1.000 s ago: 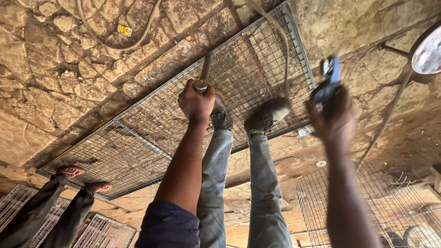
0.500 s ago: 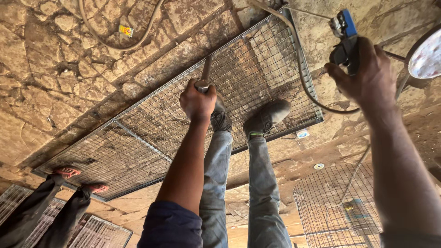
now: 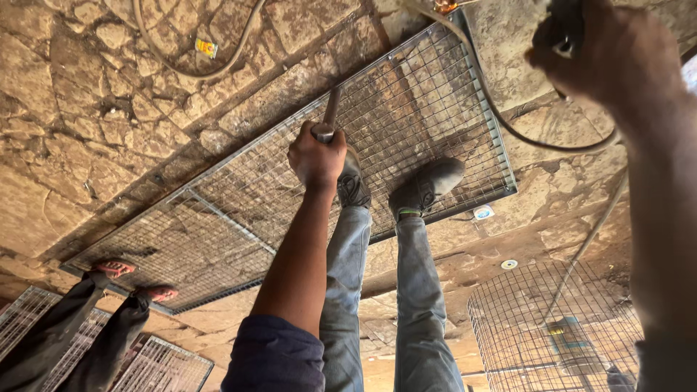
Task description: The person welds a metal mesh screen to a rectangular metal frame using a welding tool and electrode.
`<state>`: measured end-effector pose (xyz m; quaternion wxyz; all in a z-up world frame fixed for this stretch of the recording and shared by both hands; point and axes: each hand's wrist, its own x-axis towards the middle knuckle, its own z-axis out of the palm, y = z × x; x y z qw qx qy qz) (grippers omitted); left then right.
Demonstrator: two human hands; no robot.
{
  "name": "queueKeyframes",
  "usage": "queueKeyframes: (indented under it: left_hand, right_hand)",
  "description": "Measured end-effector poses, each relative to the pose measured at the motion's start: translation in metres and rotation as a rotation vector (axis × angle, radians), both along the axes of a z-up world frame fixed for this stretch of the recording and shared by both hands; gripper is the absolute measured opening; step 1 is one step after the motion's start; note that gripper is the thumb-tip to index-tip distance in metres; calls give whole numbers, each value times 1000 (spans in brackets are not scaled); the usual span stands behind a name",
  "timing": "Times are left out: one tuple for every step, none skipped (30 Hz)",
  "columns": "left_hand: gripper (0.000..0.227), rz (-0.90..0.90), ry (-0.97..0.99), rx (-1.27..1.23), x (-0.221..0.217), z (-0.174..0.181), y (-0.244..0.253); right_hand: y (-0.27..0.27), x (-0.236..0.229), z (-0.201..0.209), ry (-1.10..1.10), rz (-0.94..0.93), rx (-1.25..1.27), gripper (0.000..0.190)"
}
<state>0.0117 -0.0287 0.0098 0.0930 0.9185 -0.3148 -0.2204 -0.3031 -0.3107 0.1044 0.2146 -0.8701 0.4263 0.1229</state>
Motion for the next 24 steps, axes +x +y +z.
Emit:
queueKeyframes:
  left_hand:
    - [19, -11, -11, -30, 0, -1, -2]
    - [19, -14, -8, -23, 0, 0, -1]
    - [19, -16, -5, -17, 1, 1, -1]
    - [20, -18, -1, -8, 1, 2, 1]
    - [20, -16, 1, -1, 0, 3, 4]
    - [21, -16, 2, 2, 0, 2, 4]
    - [22, -16, 4, 4, 0, 1, 3]
    - [22, -32, -3, 2, 0, 1, 3]
    - [23, -47, -9, -1, 1, 0, 3]
    - [23, -58, -18, -2, 0, 0, 5]
    - [24, -66, -27, 13, 1, 0, 7]
    - [24, -73, -34, 28, 1, 0, 9]
    - [25, -80, -41, 43, 0, 0, 11]
    - [25, -77, -31, 47, 1, -1, 10]
    - [25, -73, -21, 52, 1, -1, 10]
    - [25, -70, -11, 60, 1, -1, 11]
    - [26, -73, -23, 53, 2, -2, 10]
    - [27, -76, -34, 49, 1, -3, 11]
    - [28, -79, -45, 45, 1, -3, 12]
    - [30, -102, -80, 25, 1, -4, 13]
    - [32, -124, -114, 4, 0, -5, 14]
    - [35, -148, -152, -20, 3, -6, 12]
    - [31, -121, -122, -20, 4, -7, 11]
    - [28, -94, -91, -16, 6, -7, 11]
  right_hand:
    - [-6, 2, -2, -7, -36, 36, 36]
    - [-11, 5, -4, -16, -69, 79, 32]
    - [-17, 11, -9, 72, -189, 167, 29]
    - [-22, 17, -13, 161, -308, 258, 28]
    - [-24, 22, -15, 251, -427, 350, 28]
    - [-25, 24, -13, 106, -317, 308, 29]
    - [-27, 25, -8, -37, -206, 264, 31]
    - [-27, 27, -3, -180, -97, 218, 32]
    - [-24, 31, 3, 22, 73, 53, 40]
    - [-17, 36, 10, 221, 246, -112, 48]
    - [-8, 44, 15, 419, 417, -277, 57]
    - [3, 52, 20, 497, 468, -196, 61]
    - [11, 60, 24, 574, 518, -113, 66]
    - [14, 66, 28, 651, 565, -37, 70]
    - [15, 70, 31, 638, 557, -21, 69]
    - [18, 74, 33, 624, 549, 0, 68]
    - [20, 75, 34, 609, 541, 20, 68]
    - [17, 73, 34, 648, 443, 66, 63]
    - [13, 69, 33, 639, 362, 88, 61]
    - [7, 63, 30, 610, 272, 118, 59]
    - [-1, 57, 26, 575, 178, 147, 56]
    - [-11, 52, 19, 511, 87, 201, 54]
    - [-20, 49, 8, 436, -19, 259, 52]
    - [-26, 44, -3, 380, -108, 314, 50]
